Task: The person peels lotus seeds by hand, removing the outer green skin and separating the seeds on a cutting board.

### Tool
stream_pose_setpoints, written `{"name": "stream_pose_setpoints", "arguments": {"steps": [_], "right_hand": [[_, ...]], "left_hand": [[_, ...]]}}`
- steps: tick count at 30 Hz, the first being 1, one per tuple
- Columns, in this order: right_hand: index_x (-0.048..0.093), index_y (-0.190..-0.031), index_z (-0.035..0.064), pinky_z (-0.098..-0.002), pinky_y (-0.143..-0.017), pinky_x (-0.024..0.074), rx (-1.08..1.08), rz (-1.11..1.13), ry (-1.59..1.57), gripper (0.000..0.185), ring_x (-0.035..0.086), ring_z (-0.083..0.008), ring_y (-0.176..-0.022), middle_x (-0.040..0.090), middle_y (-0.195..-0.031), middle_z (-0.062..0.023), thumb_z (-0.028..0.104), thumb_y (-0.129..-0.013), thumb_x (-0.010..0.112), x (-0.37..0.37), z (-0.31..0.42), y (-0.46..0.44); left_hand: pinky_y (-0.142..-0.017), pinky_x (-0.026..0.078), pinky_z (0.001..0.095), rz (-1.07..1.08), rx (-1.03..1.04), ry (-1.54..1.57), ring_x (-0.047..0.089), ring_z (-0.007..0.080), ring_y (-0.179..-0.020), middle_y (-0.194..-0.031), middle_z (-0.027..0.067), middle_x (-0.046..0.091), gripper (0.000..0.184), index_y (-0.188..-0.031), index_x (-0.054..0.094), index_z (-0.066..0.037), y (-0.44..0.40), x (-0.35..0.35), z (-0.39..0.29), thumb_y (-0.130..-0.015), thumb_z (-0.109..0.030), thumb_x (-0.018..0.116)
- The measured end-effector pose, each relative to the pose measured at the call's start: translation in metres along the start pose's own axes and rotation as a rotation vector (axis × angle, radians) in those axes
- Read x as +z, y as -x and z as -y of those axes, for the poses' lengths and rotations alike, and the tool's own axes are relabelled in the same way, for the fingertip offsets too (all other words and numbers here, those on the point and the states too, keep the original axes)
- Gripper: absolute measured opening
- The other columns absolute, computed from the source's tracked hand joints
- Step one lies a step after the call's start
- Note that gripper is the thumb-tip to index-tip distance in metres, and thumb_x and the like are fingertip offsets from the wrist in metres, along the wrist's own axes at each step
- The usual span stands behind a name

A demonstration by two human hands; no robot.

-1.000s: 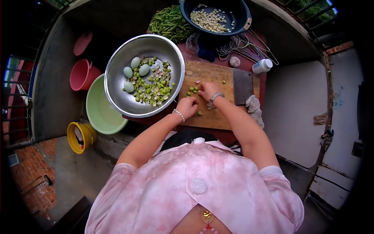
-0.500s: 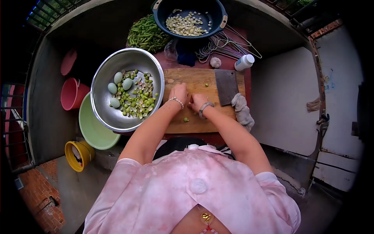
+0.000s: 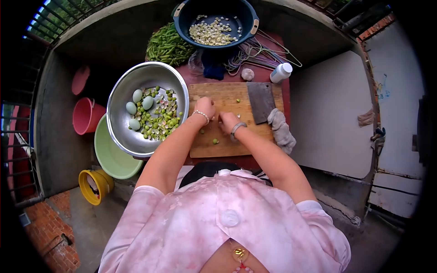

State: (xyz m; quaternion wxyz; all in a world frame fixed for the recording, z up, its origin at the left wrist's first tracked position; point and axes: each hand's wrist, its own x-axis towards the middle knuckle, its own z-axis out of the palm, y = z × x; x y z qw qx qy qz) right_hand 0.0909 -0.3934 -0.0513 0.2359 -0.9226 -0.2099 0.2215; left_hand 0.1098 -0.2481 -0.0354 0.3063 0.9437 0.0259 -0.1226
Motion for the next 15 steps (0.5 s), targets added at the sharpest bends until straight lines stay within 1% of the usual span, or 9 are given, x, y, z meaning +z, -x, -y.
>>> {"name": "stream_pose_setpoints", "arguments": {"steps": [2, 4, 5, 8, 9, 10, 12, 13, 15], "right_hand": [[0.055, -0.083, 0.0025, -0.0416, -0.072, 0.0465, 0.033, 0.051, 0.002, 0.017, 0.058, -0.0356, -0.081, 0.060, -0.081, -0.0198, 0.013, -0.071, 0.060, -0.003, 0.005, 0.002], [0.057, -0.086, 0.0022, -0.0421, -0.076, 0.0465, 0.072, 0.090, 0.039, 0.020, 0.058, -0.0357, -0.087, 0.060, -0.086, -0.0216, 0.016, -0.072, 0.061, -0.008, 0.010, 0.003], [0.056, -0.084, 0.0027, -0.0416, -0.074, 0.0465, 0.062, 0.054, 0.049, 0.019, 0.058, -0.0354, -0.083, 0.060, -0.083, -0.0203, 0.015, -0.071, 0.061, -0.008, 0.010, 0.004], [0.053, -0.079, 0.0034, -0.0408, -0.070, 0.0463, 0.020, -0.038, 0.077, 0.017, 0.057, -0.0355, -0.077, 0.060, -0.076, -0.0182, 0.013, -0.070, 0.062, -0.001, 0.009, 0.008], [0.053, -0.079, 0.0030, -0.0409, -0.070, 0.0461, -0.002, -0.061, 0.090, 0.016, 0.057, -0.0362, -0.077, 0.059, -0.075, -0.0186, 0.013, -0.070, 0.062, 0.001, 0.008, 0.008], [0.053, -0.080, 0.0027, -0.0409, -0.070, 0.0458, -0.023, -0.084, 0.104, 0.016, 0.056, -0.0368, -0.078, 0.059, -0.074, -0.0190, 0.012, -0.070, 0.061, 0.001, 0.008, 0.009], [0.052, -0.081, 0.0031, -0.0392, -0.060, 0.0465, -0.052, -0.083, 0.054, 0.013, 0.058, -0.0329, -0.068, 0.059, -0.069, -0.0167, 0.010, -0.071, 0.059, -0.007, 0.008, 0.015], [0.052, -0.081, 0.0033, -0.0383, -0.054, 0.0469, -0.065, -0.082, 0.028, 0.012, 0.058, -0.0310, -0.063, 0.058, -0.067, -0.0155, 0.009, -0.072, 0.057, -0.010, 0.007, 0.017], [0.053, -0.083, 0.0051, -0.0330, -0.042, 0.0419, 0.282, 0.020, -0.595, 0.010, 0.055, -0.0226, -0.052, 0.057, -0.063, -0.0104, 0.008, -0.074, 0.054, -0.015, 0.000, 0.009]], "left_hand": [[-0.058, 0.050, 0.0330, -0.086, -0.028, 0.208, 0.062, 0.0252, -0.065, -0.069, 0.0181, 0.062, 0.013, -0.077, 0.063, 0.000, 0.005, 0.003, 0.009, -0.070, -0.007, 0.055], [-0.053, 0.048, 0.0295, -0.030, -0.234, 0.563, 0.061, 0.0186, -0.058, -0.065, 0.0136, 0.062, 0.012, -0.077, 0.064, 0.000, 0.015, -0.001, 0.005, -0.071, -0.005, 0.054], [-0.050, 0.048, 0.0277, 0.000, -0.338, 0.742, 0.060, 0.0153, -0.054, -0.063, 0.0113, 0.061, 0.012, -0.077, 0.064, -0.001, 0.023, -0.003, 0.003, -0.072, -0.005, 0.054], [-0.046, 0.046, 0.0233, 0.016, -0.324, 0.759, 0.057, 0.0087, -0.051, -0.062, 0.0062, 0.060, 0.014, -0.078, 0.065, -0.001, 0.055, -0.008, 0.002, -0.073, -0.001, 0.051], [-0.053, 0.049, 0.0279, 0.049, -0.268, 0.576, 0.061, 0.0152, -0.057, -0.065, 0.0087, 0.062, 0.014, -0.078, 0.066, -0.003, 0.064, 0.000, 0.009, -0.073, -0.004, 0.053], [-0.056, 0.049, 0.0297, 0.021, -0.146, 0.423, 0.061, 0.0179, -0.060, -0.066, 0.0096, 0.063, 0.014, -0.077, 0.066, -0.004, 0.076, 0.002, 0.011, -0.072, -0.006, 0.053], [-0.062, 0.050, 0.0335, -0.037, 0.093, 0.116, 0.063, 0.0233, -0.066, -0.069, 0.0113, 0.064, 0.014, -0.077, 0.066, -0.006, 0.094, 0.000, 0.011, -0.072, -0.010, 0.054], [-0.071, 0.048, 0.0387, 0.045, 0.021, 0.070, 0.060, 0.0306, -0.077, -0.079, 0.0152, 0.063, 0.019, -0.086, 0.065, -0.010, 0.095, -0.006, 0.006, -0.074, -0.018, 0.053], [-0.070, 0.048, 0.0395, -0.068, 0.099, -0.018, 0.060, 0.0302, -0.077, -0.080, 0.0146, 0.062, 0.018, -0.086, 0.064, -0.010, 0.090, -0.011, 0.001, -0.074, -0.019, 0.054]]}}
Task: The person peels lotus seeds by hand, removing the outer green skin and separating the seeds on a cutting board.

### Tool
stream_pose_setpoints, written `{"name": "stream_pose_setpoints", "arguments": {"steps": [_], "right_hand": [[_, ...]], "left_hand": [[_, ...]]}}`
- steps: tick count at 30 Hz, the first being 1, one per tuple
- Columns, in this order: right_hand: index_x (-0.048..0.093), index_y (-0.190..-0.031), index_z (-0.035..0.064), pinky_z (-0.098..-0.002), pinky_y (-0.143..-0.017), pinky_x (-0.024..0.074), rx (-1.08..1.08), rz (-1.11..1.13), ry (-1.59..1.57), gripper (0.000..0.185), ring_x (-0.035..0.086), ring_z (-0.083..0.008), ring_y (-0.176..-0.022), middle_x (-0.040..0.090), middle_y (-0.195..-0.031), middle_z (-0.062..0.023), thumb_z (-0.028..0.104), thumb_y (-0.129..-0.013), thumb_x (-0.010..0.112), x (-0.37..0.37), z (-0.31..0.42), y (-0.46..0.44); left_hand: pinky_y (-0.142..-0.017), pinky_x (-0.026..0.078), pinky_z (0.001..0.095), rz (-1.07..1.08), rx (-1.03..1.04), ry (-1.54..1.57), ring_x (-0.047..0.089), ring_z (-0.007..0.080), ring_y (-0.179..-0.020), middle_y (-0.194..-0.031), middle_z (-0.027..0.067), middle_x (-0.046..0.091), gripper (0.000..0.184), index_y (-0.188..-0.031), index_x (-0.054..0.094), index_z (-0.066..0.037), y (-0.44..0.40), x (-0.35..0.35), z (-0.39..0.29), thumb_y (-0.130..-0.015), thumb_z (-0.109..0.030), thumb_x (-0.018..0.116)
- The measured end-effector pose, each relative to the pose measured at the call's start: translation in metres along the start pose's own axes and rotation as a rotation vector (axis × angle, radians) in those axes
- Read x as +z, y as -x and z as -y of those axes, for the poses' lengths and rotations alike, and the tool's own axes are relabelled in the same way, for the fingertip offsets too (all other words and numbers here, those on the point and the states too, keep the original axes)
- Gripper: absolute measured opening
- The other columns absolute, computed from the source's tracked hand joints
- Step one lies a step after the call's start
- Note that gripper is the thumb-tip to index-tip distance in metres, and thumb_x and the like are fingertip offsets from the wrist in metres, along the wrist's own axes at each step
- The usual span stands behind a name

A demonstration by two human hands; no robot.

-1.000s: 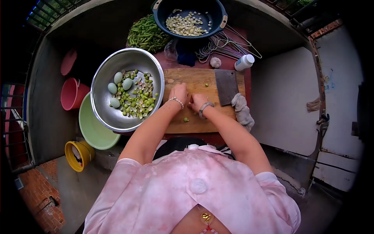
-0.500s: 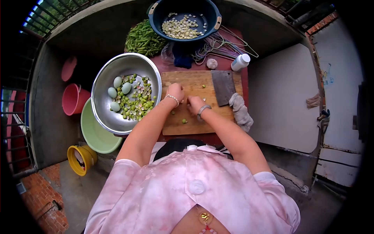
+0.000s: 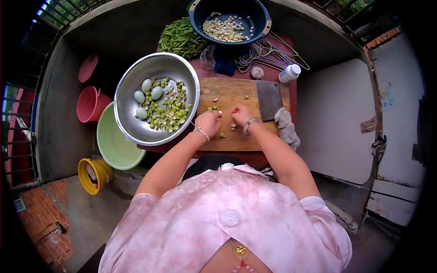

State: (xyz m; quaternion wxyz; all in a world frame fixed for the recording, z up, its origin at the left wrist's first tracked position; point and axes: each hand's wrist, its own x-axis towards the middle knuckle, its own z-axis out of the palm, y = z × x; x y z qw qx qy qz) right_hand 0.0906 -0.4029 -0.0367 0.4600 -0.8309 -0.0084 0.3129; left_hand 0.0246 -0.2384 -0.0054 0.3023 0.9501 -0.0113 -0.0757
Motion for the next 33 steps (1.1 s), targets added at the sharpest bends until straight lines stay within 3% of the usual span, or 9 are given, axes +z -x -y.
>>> {"name": "stream_pose_setpoints", "arguments": {"steps": [2, 5, 9, 12, 15, 22, 28, 31, 33], "right_hand": [[0.054, -0.086, 0.0065, -0.0219, -0.028, 0.0306, 0.264, 0.089, -0.489, 0.010, 0.046, -0.0084, -0.040, 0.053, -0.060, -0.0029, 0.009, -0.077, 0.050, -0.015, -0.004, -0.001], [0.054, -0.088, 0.0034, -0.0210, -0.029, 0.0324, 0.255, 0.246, -0.823, 0.012, 0.047, -0.0103, -0.040, 0.054, -0.062, -0.0049, 0.011, -0.080, 0.050, -0.038, -0.001, 0.010], [0.056, -0.087, 0.0023, -0.0192, -0.034, 0.0375, 0.283, 0.316, -1.005, 0.036, 0.058, -0.0130, -0.055, 0.059, -0.072, -0.0077, 0.037, -0.088, 0.047, -0.049, 0.021, 0.037], [0.058, -0.086, 0.0031, -0.0191, -0.037, 0.0406, 0.276, 0.348, -1.028, 0.046, 0.062, -0.0146, -0.066, 0.061, -0.078, -0.0089, 0.046, -0.088, 0.041, -0.049, 0.030, 0.047], [0.057, -0.088, 0.0020, -0.0197, -0.037, 0.0401, 0.287, 0.281, -1.091, 0.048, 0.063, -0.0159, -0.065, 0.062, -0.080, -0.0108, 0.047, -0.088, 0.041, -0.046, 0.036, 0.050], [0.055, -0.088, 0.0048, -0.0171, -0.038, 0.0389, 0.336, 0.168, -1.013, 0.033, 0.054, -0.0096, -0.054, 0.057, -0.071, -0.0028, 0.036, -0.090, 0.044, -0.035, 0.016, 0.037], [0.055, -0.087, 0.0053, -0.0188, -0.041, 0.0443, 0.453, 0.093, -0.984, 0.031, 0.058, -0.0115, -0.058, 0.058, -0.072, -0.0040, 0.034, -0.090, 0.043, -0.023, -0.007, 0.024], [0.055, -0.088, 0.0055, -0.0209, -0.044, 0.0480, 0.511, 0.136, -1.027, 0.032, 0.060, -0.0136, -0.062, 0.060, -0.074, -0.0056, 0.035, -0.090, 0.043, -0.009, -0.025, 0.006], [0.056, -0.088, 0.0055, -0.0226, -0.043, 0.0481, 0.493, 0.129, -1.036, 0.032, 0.059, -0.0134, -0.057, 0.061, -0.073, -0.0057, 0.035, -0.090, 0.043, -0.005, -0.023, 0.004]], "left_hand": [[-0.069, 0.047, 0.0417, -0.022, 0.042, -0.081, 0.058, 0.0296, -0.077, -0.081, 0.0126, 0.059, 0.017, -0.084, 0.063, -0.009, -0.011, -0.001, -0.004, -0.075, -0.020, 0.055], [-0.068, 0.047, 0.0409, 0.017, 0.119, -0.234, 0.059, 0.0303, -0.077, -0.079, 0.0147, 0.059, 0.014, -0.077, 0.060, -0.005, -0.038, 0.022, 0.010, -0.074, -0.017, 0.053], [-0.065, 0.048, 0.0401, 0.094, 0.250, -0.296, 0.059, 0.0309, -0.076, -0.077, 0.0159, 0.060, 0.010, -0.075, 0.058, -0.004, -0.047, 0.022, 0.006, -0.073, -0.012, 0.052], [-0.067, 0.050, 0.0389, 0.237, 0.223, -0.399, 0.061, 0.0305, -0.079, -0.081, 0.0163, 0.062, 0.012, -0.081, 0.059, -0.004, -0.056, 0.020, 0.001, -0.074, -0.009, 0.051], [-0.067, 0.050, 0.0377, 0.272, 0.159, -0.395, 0.062, 0.0298, -0.080, -0.082, 0.0174, 0.063, 0.014, -0.084, 0.059, -0.003, -0.058, 0.019, -0.009, -0.077, -0.010, 0.049], [-0.068, 0.051, 0.0366, 0.252, 0.126, -0.471, 0.063, 0.0287, -0.081, -0.082, 0.0176, 0.063, 0.017, -0.088, 0.058, -0.002, -0.061, 0.027, -0.006, -0.080, -0.010, 0.046], [-0.072, 0.050, 0.0374, 0.198, 0.144, -0.386, 0.062, 0.0299, -0.081, -0.083, 0.0165, 0.063, 0.015, -0.082, 0.061, 0.000, -0.054, 0.009, 0.001, -0.073, -0.008, 0.052], [-0.070, 0.049, 0.0400, 0.022, -0.063, -0.112, 0.060, 0.0310, -0.077, -0.078, 0.0156, 0.062, 0.014, -0.076, 0.060, -0.001, -0.052, 0.007, -0.005, -0.068, -0.011, 0.055], [-0.067, 0.047, 0.0416, -0.085, -0.030, 0.098, 0.059, 0.0319, -0.076, -0.076, 0.0163, 0.060, 0.013, -0.074, 0.059, -0.001, -0.045, 0.003, -0.020, -0.067, -0.012, 0.054]]}}
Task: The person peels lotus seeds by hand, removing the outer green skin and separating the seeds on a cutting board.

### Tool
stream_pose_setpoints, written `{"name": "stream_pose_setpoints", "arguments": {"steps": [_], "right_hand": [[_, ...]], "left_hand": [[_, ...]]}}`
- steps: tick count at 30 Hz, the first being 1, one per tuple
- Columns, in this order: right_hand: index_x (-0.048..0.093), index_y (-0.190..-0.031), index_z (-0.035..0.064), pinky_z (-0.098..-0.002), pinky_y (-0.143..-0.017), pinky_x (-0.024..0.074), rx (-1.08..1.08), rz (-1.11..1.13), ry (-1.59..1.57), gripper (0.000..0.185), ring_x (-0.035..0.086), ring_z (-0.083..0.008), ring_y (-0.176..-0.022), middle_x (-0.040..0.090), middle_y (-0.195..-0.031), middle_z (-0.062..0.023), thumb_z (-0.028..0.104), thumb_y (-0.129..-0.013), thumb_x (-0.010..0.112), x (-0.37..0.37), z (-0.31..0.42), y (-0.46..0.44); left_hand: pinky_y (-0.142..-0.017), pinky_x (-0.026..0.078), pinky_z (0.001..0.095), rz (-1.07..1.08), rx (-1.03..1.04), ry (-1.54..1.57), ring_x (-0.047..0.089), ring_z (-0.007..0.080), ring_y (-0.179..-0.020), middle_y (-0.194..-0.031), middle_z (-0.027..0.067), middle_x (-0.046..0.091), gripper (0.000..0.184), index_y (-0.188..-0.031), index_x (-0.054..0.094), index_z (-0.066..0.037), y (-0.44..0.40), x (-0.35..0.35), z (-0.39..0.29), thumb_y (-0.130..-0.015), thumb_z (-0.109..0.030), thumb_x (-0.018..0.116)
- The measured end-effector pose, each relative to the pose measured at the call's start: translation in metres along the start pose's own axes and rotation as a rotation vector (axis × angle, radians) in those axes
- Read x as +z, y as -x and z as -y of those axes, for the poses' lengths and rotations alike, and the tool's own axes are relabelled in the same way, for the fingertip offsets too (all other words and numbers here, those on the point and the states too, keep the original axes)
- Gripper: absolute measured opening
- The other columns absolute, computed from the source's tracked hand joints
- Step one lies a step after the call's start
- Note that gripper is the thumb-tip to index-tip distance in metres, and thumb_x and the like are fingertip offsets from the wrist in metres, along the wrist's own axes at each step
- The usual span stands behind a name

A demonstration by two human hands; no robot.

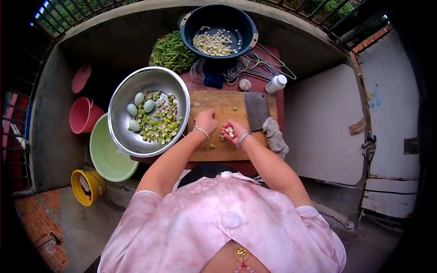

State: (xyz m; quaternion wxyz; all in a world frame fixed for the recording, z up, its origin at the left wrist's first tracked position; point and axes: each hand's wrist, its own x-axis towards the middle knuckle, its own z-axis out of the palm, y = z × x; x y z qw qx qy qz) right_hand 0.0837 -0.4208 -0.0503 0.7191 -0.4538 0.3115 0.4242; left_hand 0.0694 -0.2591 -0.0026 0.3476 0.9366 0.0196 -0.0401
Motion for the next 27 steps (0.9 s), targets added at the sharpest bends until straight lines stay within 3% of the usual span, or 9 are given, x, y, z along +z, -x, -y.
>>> {"name": "stream_pose_setpoints", "arguments": {"steps": [7, 10, 14, 16, 18, 20, 22, 24, 27], "right_hand": [[0.054, -0.088, 0.0062, -0.0212, -0.038, 0.0432, -0.059, 0.029, -0.230, 0.031, 0.054, -0.0102, -0.050, 0.059, -0.072, -0.0037, 0.035, -0.090, 0.043, 0.049, 0.006, 0.032], [0.054, -0.086, 0.0060, -0.0190, -0.034, 0.0344, -0.010, 0.232, -0.043, 0.029, 0.047, -0.0071, -0.044, 0.053, -0.066, -0.0010, 0.034, -0.090, 0.045, 0.023, 0.030, 0.026], [0.054, -0.084, 0.0046, -0.0180, -0.034, 0.0248, -0.345, 0.077, 0.059, 0.024, 0.038, -0.0059, -0.041, 0.046, -0.061, 0.0004, 0.028, -0.088, 0.052, 0.075, 0.121, 0.061], [0.055, -0.082, 0.0023, -0.0192, -0.037, 0.0355, -0.525, 0.015, -0.096, 0.025, 0.049, -0.0106, -0.050, 0.051, -0.064, -0.0030, 0.026, -0.087, 0.053, 0.109, 0.177, 0.068], [0.051, -0.096, -0.0005, -0.0271, -0.055, 0.0461, -0.631, 0.107, -0.242, 0.032, 0.055, -0.0202, -0.067, 0.053, -0.083, -0.0104, 0.030, -0.087, 0.051, 0.135, 0.226, 0.058], [0.047, -0.103, -0.0032, -0.0344, -0.083, 0.0385, -0.743, 0.036, -0.193, 0.046, 0.048, -0.0221, -0.095, 0.047, -0.102, -0.0141, 0.039, -0.086, 0.051, 0.144, 0.272, 0.026], [0.044, -0.114, -0.0012, -0.0463, -0.104, 0.0144, -0.795, -0.058, -0.178, 0.050, 0.027, -0.0294, -0.125, 0.037, -0.128, -0.0157, 0.040, -0.087, 0.046, 0.164, 0.297, 0.026], [0.044, -0.116, -0.0004, -0.0479, -0.106, 0.0049, -0.843, -0.054, -0.104, 0.046, 0.019, -0.0280, -0.131, 0.035, -0.132, -0.0139, 0.035, -0.088, 0.045, 0.178, 0.307, 0.038], [0.042, -0.119, -0.0002, -0.0493, -0.105, 0.0079, -0.929, -0.105, -0.106, 0.040, 0.020, -0.0285, -0.130, 0.037, -0.131, -0.0125, 0.026, -0.089, 0.043, 0.182, 0.320, 0.034]], "left_hand": [[-0.071, 0.044, 0.0396, -0.083, 0.377, 0.006, 0.057, 0.0312, -0.076, -0.073, 0.0119, 0.059, 0.009, -0.074, 0.057, -0.006, 0.034, -0.020, -0.046, -0.065, -0.011, 0.058], [-0.076, 0.043, 0.0388, -0.299, 0.443, 0.209, 0.055, 0.0291, -0.084, -0.082, 0.0100, 0.060, 0.015, -0.080, 0.057, -0.007, 0.052, -0.042, -0.046, -0.066, -0.011, 0.060], [-0.075, 0.042, 0.0387, -0.186, 0.323, 0.152, 0.056, 0.0289, -0.082, -0.081, 0.0121, 0.060, 0.015, -0.081, 0.059, -0.004, 0.087, -0.053, -0.010, -0.067, -0.012, 0.059], [-0.075, 0.043, 0.0386, -0.177, 0.284, 0.145, 0.056, 0.0287, -0.082, -0.081, 0.0120, 0.060, 0.014, -0.079, 0.059, -0.004, 0.102, -0.055, 0.002, -0.068, -0.011, 0.059], [-0.075, 0.043, 0.0383, -0.132, 0.227, 0.147, 0.056, 0.0286, -0.083, -0.081, 0.0118, 0.059, 0.012, -0.078, 0.059, -0.005, 0.110, -0.057, 0.007, -0.067, -0.010, 0.059], [-0.076, 0.044, 0.0382, -0.106, 0.209, 0.146, 0.056, 0.0286, -0.083, -0.081, 0.0116, 0.059, 0.011, -0.077, 0.059, -0.005, 0.111, -0.059, 0.009, -0.067, -0.010, 0.059], [-0.076, 0.044, 0.0382, -0.108, 0.217, 0.146, 0.056, 0.0288, -0.082, -0.080, 0.0115, 0.059, 0.011, -0.077, 0.059, -0.005, 0.109, -0.063, 0.009, -0.067, -0.009, 0.059], [-0.076, 0.044, 0.0378, -0.111, 0.222, 0.154, 0.055, 0.0287, -0.084, -0.083, 0.0110, 0.059, 0.012, -0.079, 0.059, -0.005, 0.105, -0.065, 0.011, -0.067, -0.009, 0.059], [-0.078, 0.044, 0.0371, -0.078, 0.230, 0.164, 0.055, 0.0283, -0.088, -0.087, 0.0101, 0.059, 0.015, -0.082, 0.058, -0.006, 0.097, -0.063, 0.016, -0.067, -0.008, 0.060]]}}
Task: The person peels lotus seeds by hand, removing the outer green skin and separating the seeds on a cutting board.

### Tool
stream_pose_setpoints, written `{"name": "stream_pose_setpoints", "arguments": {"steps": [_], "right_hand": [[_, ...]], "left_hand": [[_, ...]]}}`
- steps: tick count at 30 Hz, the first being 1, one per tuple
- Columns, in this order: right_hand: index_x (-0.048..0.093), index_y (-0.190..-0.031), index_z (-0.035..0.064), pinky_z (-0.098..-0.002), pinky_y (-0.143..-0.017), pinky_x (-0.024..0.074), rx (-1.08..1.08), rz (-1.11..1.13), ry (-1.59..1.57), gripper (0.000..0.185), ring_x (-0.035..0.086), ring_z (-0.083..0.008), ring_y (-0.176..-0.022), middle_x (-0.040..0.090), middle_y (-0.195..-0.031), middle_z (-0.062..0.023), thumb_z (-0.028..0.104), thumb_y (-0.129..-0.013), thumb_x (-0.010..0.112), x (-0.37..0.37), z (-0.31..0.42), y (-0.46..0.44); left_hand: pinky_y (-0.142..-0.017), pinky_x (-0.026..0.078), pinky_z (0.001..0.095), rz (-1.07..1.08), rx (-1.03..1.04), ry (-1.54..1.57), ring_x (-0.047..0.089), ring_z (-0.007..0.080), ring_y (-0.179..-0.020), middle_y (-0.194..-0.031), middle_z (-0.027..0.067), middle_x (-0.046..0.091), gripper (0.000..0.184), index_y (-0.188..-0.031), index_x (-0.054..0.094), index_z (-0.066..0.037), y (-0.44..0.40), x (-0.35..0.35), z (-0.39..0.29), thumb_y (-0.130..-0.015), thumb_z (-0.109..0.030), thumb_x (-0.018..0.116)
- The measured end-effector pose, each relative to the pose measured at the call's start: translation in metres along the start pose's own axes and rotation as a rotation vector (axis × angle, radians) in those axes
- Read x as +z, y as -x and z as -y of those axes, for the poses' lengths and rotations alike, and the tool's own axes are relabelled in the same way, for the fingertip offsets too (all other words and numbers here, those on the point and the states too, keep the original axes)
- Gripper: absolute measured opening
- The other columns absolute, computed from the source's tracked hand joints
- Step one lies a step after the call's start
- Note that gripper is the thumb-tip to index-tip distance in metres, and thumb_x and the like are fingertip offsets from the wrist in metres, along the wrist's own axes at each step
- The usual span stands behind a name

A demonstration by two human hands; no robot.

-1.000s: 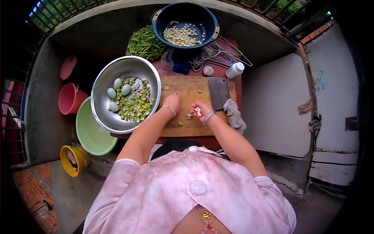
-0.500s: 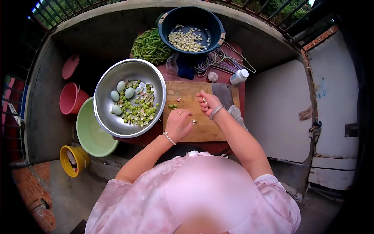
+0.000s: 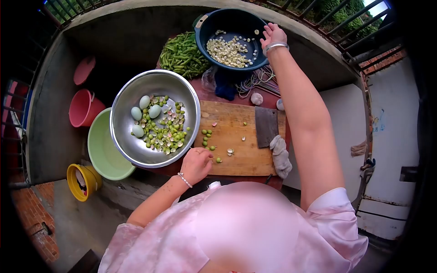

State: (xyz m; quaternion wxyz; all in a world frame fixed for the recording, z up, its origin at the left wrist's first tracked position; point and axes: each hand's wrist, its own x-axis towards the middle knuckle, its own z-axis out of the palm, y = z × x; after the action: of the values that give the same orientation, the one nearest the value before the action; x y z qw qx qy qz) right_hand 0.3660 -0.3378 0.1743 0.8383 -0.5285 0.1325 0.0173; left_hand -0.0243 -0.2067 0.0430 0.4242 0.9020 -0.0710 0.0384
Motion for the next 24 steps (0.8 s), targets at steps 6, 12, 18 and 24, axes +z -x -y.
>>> {"name": "stream_pose_setpoints", "arguments": {"steps": [6, 12, 18, 24], "right_hand": [[0.048, -0.111, 0.0034, -0.0438, -0.082, 0.0403, -0.024, 0.066, -0.034, 0.025, 0.049, -0.0249, -0.095, 0.054, -0.102, -0.0137, 0.010, -0.088, 0.041, 0.004, 0.007, -0.015], [0.059, -0.091, 0.0045, -0.0201, -0.032, 0.0300, 0.090, 0.410, 0.433, 0.013, 0.036, -0.0067, -0.033, 0.048, -0.053, 0.0002, 0.015, -0.085, 0.055, -0.035, -0.032, 0.063], [0.061, -0.094, 0.0016, -0.0299, -0.046, 0.0487, 0.201, 0.750, 1.156, 0.022, 0.061, -0.0188, -0.054, 0.062, -0.065, -0.0094, 0.008, -0.073, 0.057, -0.116, -0.187, 0.143], [0.058, -0.101, 0.0072, -0.0376, -0.077, 0.0450, -0.358, 0.984, 1.603, 0.034, 0.054, -0.0332, -0.088, 0.055, -0.093, -0.0150, 0.006, -0.068, 0.058, -0.121, -0.234, 0.188]], "left_hand": [[-0.078, 0.043, 0.0371, 0.003, 0.055, 0.017, 0.056, 0.0277, -0.085, -0.082, 0.0106, 0.060, 0.011, -0.078, 0.058, -0.003, -0.007, 0.007, -0.008, -0.068, -0.008, 0.058], [-0.079, 0.045, 0.0375, 0.042, -0.137, -0.052, 0.054, 0.0317, -0.090, -0.097, 0.0151, 0.055, 0.023, -0.090, 0.056, 0.001, 0.009, 0.015, 0.006, -0.069, -0.007, 0.056], [-0.077, 0.046, 0.0424, 0.235, -0.445, -0.168, 0.053, 0.0390, -0.090, -0.098, 0.0283, 0.049, 0.061, -0.122, 0.032, 0.003, 0.014, 0.023, 0.021, -0.070, -0.009, 0.061], [-0.083, 0.043, 0.0425, -0.171, -0.321, -0.400, 0.051, 0.0389, -0.094, -0.101, 0.0264, 0.050, 0.069, -0.122, 0.032, 0.006, -0.014, 0.066, 0.051, -0.065, -0.010, 0.068]]}}
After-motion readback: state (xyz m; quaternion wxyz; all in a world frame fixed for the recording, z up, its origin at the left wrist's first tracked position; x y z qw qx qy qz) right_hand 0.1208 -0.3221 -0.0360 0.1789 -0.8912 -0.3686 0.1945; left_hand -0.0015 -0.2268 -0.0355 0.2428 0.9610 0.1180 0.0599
